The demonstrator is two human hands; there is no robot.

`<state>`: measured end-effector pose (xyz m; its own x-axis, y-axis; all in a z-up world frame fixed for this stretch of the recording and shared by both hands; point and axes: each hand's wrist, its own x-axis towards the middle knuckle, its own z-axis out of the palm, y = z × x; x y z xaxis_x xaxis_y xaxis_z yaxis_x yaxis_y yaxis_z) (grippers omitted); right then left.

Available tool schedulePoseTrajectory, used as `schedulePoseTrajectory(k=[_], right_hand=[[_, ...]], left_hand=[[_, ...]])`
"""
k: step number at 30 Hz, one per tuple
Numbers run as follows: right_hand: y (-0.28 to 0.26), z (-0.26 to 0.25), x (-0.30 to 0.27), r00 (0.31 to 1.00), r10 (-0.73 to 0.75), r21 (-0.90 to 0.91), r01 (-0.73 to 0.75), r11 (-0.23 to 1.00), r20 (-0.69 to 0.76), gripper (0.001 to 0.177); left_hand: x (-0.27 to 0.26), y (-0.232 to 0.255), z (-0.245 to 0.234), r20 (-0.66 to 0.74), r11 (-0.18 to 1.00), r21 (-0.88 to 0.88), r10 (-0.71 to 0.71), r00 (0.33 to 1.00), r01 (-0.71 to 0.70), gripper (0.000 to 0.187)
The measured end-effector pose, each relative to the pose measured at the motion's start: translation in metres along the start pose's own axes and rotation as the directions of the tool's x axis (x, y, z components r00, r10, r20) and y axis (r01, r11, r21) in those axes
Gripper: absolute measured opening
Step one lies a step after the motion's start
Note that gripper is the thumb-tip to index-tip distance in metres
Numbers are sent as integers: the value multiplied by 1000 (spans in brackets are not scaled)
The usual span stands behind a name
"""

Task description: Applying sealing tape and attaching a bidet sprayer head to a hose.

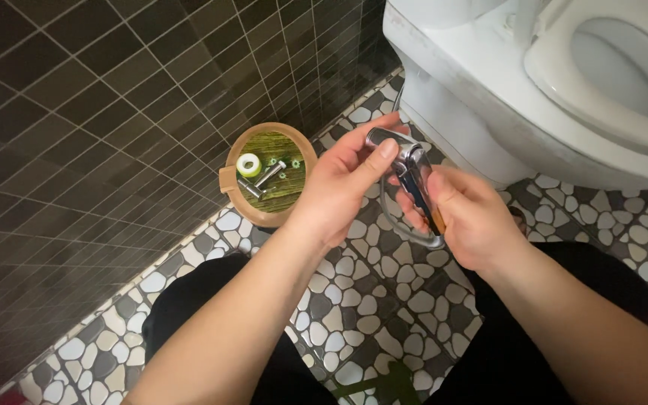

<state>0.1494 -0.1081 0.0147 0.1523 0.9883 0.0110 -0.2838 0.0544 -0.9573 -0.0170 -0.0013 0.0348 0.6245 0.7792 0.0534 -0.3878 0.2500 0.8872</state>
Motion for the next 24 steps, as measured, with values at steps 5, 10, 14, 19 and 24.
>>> schedulePoseTrajectory(k=[5, 10, 14, 19, 24], right_hand=[[-2, 9, -1, 995, 13, 3, -13, 1000, -102, 37], [-3, 10, 0, 993, 9, 11, -8, 1000, -117, 36], [-5, 8, 0, 997, 18, 14, -17, 1000, -75, 42], [-1, 0, 1, 998, 55, 1, -55, 998, -9, 53], [-2, 0, 1, 996, 65, -1, -65, 998, 57, 59]], left_hand=[[0, 2, 3, -8, 1000, -9, -13, 1000, 13, 63], [1, 0, 2, -13, 1000, -5, -11, 1000, 11, 64], [2, -3, 0, -26, 1000, -22, -21, 999, 20, 60], [4, -2, -6, -21, 999, -44, -27, 999, 26, 57], [5, 1, -7, -64, 997, -71, -14, 998, 10, 51]])
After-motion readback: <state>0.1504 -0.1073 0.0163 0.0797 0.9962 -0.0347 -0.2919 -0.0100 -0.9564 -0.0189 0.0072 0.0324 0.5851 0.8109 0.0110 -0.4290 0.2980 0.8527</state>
